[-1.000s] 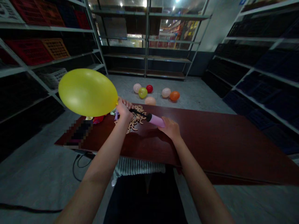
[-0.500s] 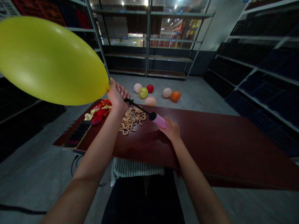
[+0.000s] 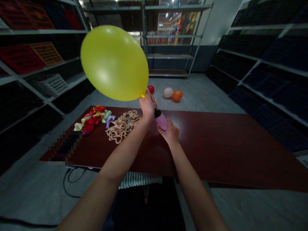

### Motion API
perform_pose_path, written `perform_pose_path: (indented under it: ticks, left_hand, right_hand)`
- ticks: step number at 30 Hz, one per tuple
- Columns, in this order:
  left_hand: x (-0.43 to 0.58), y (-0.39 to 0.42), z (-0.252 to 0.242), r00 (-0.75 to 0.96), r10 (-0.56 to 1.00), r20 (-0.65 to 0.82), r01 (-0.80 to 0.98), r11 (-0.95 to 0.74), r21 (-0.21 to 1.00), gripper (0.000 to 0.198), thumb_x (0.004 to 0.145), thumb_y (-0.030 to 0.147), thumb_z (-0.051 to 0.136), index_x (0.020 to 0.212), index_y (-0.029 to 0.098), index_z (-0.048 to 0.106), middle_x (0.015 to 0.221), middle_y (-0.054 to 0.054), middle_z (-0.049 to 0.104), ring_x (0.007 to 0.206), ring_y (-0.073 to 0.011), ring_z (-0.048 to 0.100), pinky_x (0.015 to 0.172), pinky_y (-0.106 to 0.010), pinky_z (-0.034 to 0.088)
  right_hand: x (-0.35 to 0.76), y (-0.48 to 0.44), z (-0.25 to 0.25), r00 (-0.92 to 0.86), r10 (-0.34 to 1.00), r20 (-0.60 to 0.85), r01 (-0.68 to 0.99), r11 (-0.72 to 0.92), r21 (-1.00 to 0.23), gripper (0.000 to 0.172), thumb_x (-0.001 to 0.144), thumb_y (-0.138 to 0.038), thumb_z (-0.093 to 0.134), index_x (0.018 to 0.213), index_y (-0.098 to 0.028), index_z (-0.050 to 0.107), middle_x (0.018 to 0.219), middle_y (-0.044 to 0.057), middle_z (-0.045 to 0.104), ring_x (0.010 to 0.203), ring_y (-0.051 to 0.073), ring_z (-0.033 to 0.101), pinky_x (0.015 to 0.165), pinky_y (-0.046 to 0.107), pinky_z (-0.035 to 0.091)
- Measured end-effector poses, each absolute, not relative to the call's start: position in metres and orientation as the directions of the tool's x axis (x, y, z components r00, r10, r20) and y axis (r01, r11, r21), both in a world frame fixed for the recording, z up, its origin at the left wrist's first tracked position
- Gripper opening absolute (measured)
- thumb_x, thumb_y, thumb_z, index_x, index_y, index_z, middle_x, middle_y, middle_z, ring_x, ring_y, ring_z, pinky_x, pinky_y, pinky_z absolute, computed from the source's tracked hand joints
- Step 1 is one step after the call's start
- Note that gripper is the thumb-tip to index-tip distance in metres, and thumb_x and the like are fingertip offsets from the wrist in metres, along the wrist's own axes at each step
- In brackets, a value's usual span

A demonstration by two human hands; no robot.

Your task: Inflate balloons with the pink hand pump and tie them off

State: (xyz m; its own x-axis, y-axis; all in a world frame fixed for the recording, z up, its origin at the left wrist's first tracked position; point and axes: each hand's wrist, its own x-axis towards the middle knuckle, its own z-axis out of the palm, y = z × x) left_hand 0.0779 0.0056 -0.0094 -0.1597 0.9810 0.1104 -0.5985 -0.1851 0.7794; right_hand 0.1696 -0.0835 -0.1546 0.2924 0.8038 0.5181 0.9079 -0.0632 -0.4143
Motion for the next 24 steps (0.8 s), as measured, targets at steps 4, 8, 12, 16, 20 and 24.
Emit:
perform_pose_path:
  ticks: [4, 8, 12, 16, 20, 24]
  left_hand:
    - [0.081, 0.0, -0.022, -0.145, 0.986, 0.086, -0.631, -0.159, 0.759, 0.058, 0.1, 0.048, 0.056, 0.054, 0.021, 0.034, 0.038, 0.007, 0.026, 0.027, -0.0069, 0.028, 0.031, -0.021, 0.021]
    - [0.057, 0.006, -0.03, -0.132, 0.991, 0.011, -0.684, -0.099, 0.722, 0.056, 0.1, 0.048, 0.055, 0.056, 0.021, 0.033, 0.039, 0.008, 0.025, 0.026, -0.0066, 0.025, 0.031, -0.021, 0.021]
    - [0.02, 0.01, -0.049, -0.115, 0.982, -0.148, -0.772, 0.005, 0.635, 0.051, 0.103, 0.035, 0.05, 0.058, 0.022, 0.03, 0.041, 0.008, 0.025, 0.028, -0.0083, 0.025, 0.032, -0.022, 0.024]
    - [-0.01, 0.003, -0.064, -0.125, 0.968, -0.217, -0.831, 0.017, 0.556, 0.047, 0.101, 0.022, 0.044, 0.058, 0.021, 0.025, 0.043, 0.007, 0.023, 0.03, -0.0086, 0.024, 0.035, -0.023, 0.023]
    - [-0.032, -0.006, -0.065, -0.199, 0.962, -0.185, -0.833, -0.067, 0.55, 0.048, 0.103, 0.027, 0.045, 0.059, 0.021, 0.026, 0.043, 0.007, 0.023, 0.032, -0.0082, 0.024, 0.036, -0.023, 0.024]
    - [-0.056, -0.01, -0.059, -0.234, 0.957, -0.171, -0.833, -0.107, 0.542, 0.051, 0.103, 0.035, 0.048, 0.059, 0.021, 0.026, 0.044, 0.008, 0.023, 0.033, -0.0077, 0.024, 0.037, -0.023, 0.024]
  right_hand:
    - [0.172, -0.084, -0.155, 0.307, 0.813, 0.495, 0.903, -0.086, -0.421, 0.039, 0.084, -0.049, 0.065, 0.11, -0.021, 0.061, 0.09, 0.006, 0.074, 0.074, 0.023, 0.068, 0.06, 0.029, 0.034]
    - [0.17, -0.085, -0.154, 0.233, 0.829, 0.508, 0.937, -0.052, -0.346, 0.039, 0.084, -0.048, 0.067, 0.112, -0.021, 0.061, 0.092, 0.006, 0.074, 0.077, 0.023, 0.068, 0.06, 0.029, 0.033]
    - [0.164, -0.086, -0.151, 0.086, 0.853, 0.515, 0.974, 0.037, -0.224, 0.033, 0.085, -0.046, 0.066, 0.108, -0.022, 0.063, 0.094, 0.006, 0.074, 0.081, 0.021, 0.067, 0.063, 0.029, 0.033]
    - [0.16, -0.087, -0.152, -0.028, 0.867, 0.497, 0.987, 0.104, -0.126, 0.03, 0.087, -0.044, 0.065, 0.108, -0.022, 0.064, 0.095, 0.006, 0.074, 0.082, 0.021, 0.067, 0.066, 0.029, 0.034]
    - [0.16, -0.088, -0.154, -0.084, 0.865, 0.494, 0.989, 0.135, -0.068, 0.036, 0.085, -0.043, 0.067, 0.113, -0.022, 0.065, 0.101, 0.007, 0.074, 0.084, 0.022, 0.067, 0.068, 0.029, 0.037]
    - [0.159, -0.09, -0.151, -0.105, 0.868, 0.485, 0.987, 0.151, -0.056, 0.035, 0.083, -0.043, 0.068, 0.112, -0.022, 0.066, 0.102, 0.006, 0.074, 0.085, 0.021, 0.067, 0.069, 0.029, 0.038]
